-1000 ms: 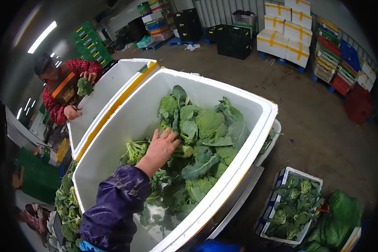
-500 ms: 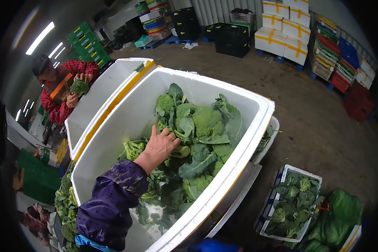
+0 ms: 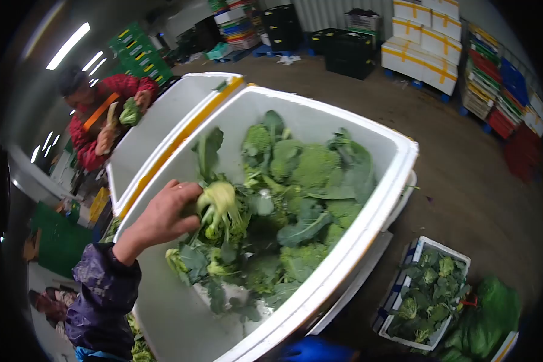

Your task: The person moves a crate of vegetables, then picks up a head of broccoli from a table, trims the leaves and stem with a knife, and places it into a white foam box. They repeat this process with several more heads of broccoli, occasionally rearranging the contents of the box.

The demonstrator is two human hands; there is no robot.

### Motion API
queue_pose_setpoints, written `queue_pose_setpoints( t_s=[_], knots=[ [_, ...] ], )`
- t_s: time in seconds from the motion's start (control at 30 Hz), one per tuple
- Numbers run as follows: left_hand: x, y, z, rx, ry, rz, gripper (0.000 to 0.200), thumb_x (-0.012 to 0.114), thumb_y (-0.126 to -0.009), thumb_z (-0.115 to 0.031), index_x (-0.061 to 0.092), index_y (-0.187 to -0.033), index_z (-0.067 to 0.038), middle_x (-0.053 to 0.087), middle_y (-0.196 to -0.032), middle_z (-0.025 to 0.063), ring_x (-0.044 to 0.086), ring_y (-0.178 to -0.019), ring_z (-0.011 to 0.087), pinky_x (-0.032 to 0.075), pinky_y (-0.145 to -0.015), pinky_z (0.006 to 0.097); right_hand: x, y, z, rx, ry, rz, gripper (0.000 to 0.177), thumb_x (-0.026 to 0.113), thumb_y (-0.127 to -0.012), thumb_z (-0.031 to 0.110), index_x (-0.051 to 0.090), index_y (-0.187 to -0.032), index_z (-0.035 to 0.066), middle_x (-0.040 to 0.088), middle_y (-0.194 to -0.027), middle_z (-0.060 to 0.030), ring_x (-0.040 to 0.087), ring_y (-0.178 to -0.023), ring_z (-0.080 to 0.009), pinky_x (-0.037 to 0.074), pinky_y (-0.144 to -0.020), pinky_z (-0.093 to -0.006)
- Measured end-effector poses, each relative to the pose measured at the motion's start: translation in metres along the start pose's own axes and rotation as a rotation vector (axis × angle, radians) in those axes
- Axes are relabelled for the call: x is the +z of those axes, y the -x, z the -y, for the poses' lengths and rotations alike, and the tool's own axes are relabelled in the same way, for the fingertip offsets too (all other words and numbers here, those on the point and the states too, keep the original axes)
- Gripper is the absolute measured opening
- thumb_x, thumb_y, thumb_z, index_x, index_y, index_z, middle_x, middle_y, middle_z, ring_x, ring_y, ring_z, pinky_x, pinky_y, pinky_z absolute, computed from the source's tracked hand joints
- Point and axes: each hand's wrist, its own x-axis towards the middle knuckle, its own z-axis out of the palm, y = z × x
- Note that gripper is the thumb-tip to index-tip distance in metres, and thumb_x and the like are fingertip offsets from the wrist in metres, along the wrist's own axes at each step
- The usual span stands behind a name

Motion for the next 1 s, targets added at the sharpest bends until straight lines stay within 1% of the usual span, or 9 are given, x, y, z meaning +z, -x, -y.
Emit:
queue_pose_setpoints(
  t_s=[0.13, 0.23, 0.37, 0.43, 0.47, 0.57, 0.67, 0.83, 1.0],
  knots=[
    [-0.011, 0.083, 0.019, -0.134, 1.039, -0.186, 0.04, 0.055, -0.081, -0.014, 0.044, -0.117, -0.002, 0.052, -0.108, 0.0045, 0.046, -0.099, 0.0095, 0.036, -0.085, 0.0247, 0.0, 0.005, 0.0, -0.025, 0.078, -0.015, 0.032, 0.056, -0.083, 0.022, 0.054, -0.111, 0.006, 0.059, -0.105, -0.0112, 0.054, -0.099, -0.0232, 0.042, -0.087, -0.0342],
    [0.0, 0.152, 0.035, -0.385, 1.477, -0.399, 0.048, 0.058, -0.081, -0.015, 0.04, -0.123, -0.003, 0.051, -0.113, 0.0045, 0.05, -0.101, 0.0127, 0.04, -0.087, 0.0247, -0.012, 0.005, 0.033, 0.242, 0.374, 0.21, 0.032, 0.055, -0.083, 0.025, 0.055, -0.11, 0.007, 0.061, -0.1, -0.0093, 0.059, -0.09, -0.0229, 0.044, -0.083, -0.0329],
    [0.015, 0.242, 0.033, -0.585, 2.04, -0.65, 0.043, 0.053, -0.083, -0.022, 0.041, -0.12, -0.003, 0.052, -0.114, 0.0137, 0.053, -0.102, 0.0265, 0.043, -0.087, 0.0483, 0.006, 0.023, 0.062, 0.127, 0.223, 0.08, 0.031, 0.055, -0.082, 0.026, 0.057, -0.108, 0.009, 0.063, -0.094, -0.0084, 0.061, -0.082, -0.0218, 0.047, -0.077, -0.0316],
    [0.031, 0.281, 0.034, -0.356, 2.23, -0.59, 0.042, 0.044, -0.086, -0.026, 0.041, -0.121, -0.004, 0.044, -0.123, 0.0189, 0.044, -0.111, 0.0365, 0.03, -0.092, 0.0634, 0.03, 0.023, 0.06, 0.135, 0.284, -0.023, 0.03, 0.056, -0.081, 0.025, 0.058, -0.107, 0.009, 0.063, -0.094, -0.0086, 0.062, -0.081, -0.0199, 0.048, -0.075, -0.0308],
    [0.038, 0.298, 0.03, -0.364, 2.284, -0.646, 0.043, 0.04, -0.087, -0.028, 0.039, -0.123, -0.004, 0.042, -0.124, 0.0197, 0.042, -0.113, 0.0379, 0.028, -0.092, 0.0638, 0.048, 0.018, 0.06, 0.019, 0.338, -0.189, 0.02, 0.058, -0.077, 0.021, 0.062, -0.092, 0.008, 0.062, -0.078, -0.0116, 0.06, -0.067, -0.0287, 0.048, -0.058, -0.0356],
    [0.072, 0.357, 0.024, -0.321, 2.572, -0.804, 0.049, 0.029, -0.09, -0.036, 0.032, -0.128, -0.006, 0.032, -0.131, 0.021, 0.034, -0.118, 0.0409, 0.024, -0.094, 0.065, 0.086, 0.005, 0.055, -0.087, 0.464, -0.203, 0.02, 0.06, -0.077, 0.016, 0.062, -0.095, 0.007, 0.062, -0.07, -0.0074, 0.059, -0.059, -0.0203, 0.046, -0.053, -0.0299],
    [0.118, 0.405, 0.013, -0.14, 2.769, -0.888, 0.047, 0.027, -0.091, -0.035, 0.033, -0.128, -0.007, 0.032, -0.132, 0.02, 0.03, -0.121, 0.0403, 0.023, -0.095, 0.0636, 0.114, -0.018, 0.086, 0.076, 0.454, 0.03, 0.03, 0.056, -0.081, 0.025, 0.058, -0.107, 0.01, 0.062, -0.099, -0.0088, 0.062, -0.082, -0.0193, 0.048, -0.074, -0.0289],
    [0.191, 0.456, -0.008, -0.113, 3.017, -1.007, 0.044, 0.034, -0.09, -0.034, 0.037, -0.125, -0.007, 0.036, -0.13, 0.0166, 0.033, -0.119, 0.0373, 0.025, -0.096, 0.0605, 0.176, -0.068, 0.115, -0.003, 0.028, -0.057, 0.039, 0.063, -0.078, 0.015, 0.052, -0.114, 0.009, 0.064, -0.084, -0.0074, 0.062, -0.073, -0.0142, 0.049, -0.062, -0.0267],
    [0.232, 0.485, -0.027, -0.157, 3.156, -1.01, 0.044, 0.033, -0.091, -0.034, 0.036, -0.126, -0.008, 0.036, -0.13, 0.0166, 0.033, -0.119, 0.0368, 0.026, -0.097, 0.0583, 0.203, -0.131, 0.187, -0.059, 0.192, -0.27, 0.075, 0.075, -0.067, 0.022, 0.035, -0.129, 0.008, 0.055, -0.072, -0.0015, 0.054, -0.062, -0.0091, 0.045, -0.057, -0.0241]
  ],
)
